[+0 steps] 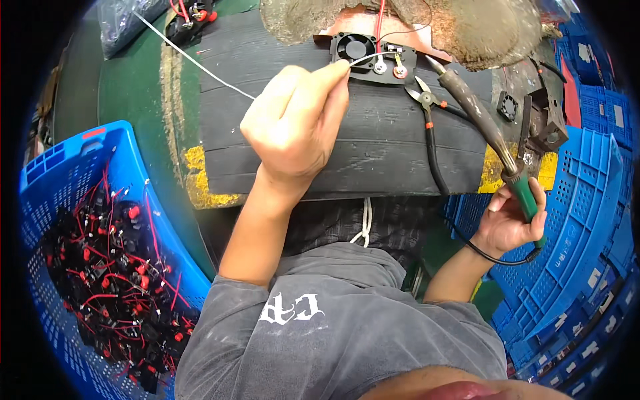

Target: Solder wires onto small electronic cooling fans and organize them into bins.

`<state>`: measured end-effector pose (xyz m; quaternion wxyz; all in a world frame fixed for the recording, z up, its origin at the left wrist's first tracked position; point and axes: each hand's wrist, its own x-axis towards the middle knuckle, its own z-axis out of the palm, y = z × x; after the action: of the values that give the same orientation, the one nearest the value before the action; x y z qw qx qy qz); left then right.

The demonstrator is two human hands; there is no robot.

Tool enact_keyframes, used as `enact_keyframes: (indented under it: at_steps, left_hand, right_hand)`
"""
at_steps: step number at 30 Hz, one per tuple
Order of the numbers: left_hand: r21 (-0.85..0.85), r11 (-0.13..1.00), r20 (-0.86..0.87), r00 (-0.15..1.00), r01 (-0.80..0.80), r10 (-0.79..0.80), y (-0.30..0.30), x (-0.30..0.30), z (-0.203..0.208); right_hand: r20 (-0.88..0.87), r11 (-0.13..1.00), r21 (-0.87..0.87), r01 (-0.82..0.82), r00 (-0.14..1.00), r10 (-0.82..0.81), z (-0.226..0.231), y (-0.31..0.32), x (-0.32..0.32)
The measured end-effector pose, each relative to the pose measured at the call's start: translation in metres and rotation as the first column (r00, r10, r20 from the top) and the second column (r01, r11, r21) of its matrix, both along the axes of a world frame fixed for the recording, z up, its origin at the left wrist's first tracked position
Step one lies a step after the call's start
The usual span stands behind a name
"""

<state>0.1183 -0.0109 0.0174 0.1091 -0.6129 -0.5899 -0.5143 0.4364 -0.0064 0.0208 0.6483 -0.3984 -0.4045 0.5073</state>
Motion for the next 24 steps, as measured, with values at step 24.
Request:
enact_keyframes:
  at_steps: [24]
  left_hand:
    - [-0.037, 0.999, 0.018, 1.0, -0.016, 0.017, 0.01, -0.001, -0.011]
  right_hand:
    - [0.022, 0.984, -0.175, -0.035, 0.999, 0.04, -0.002, 0.037, -0.021]
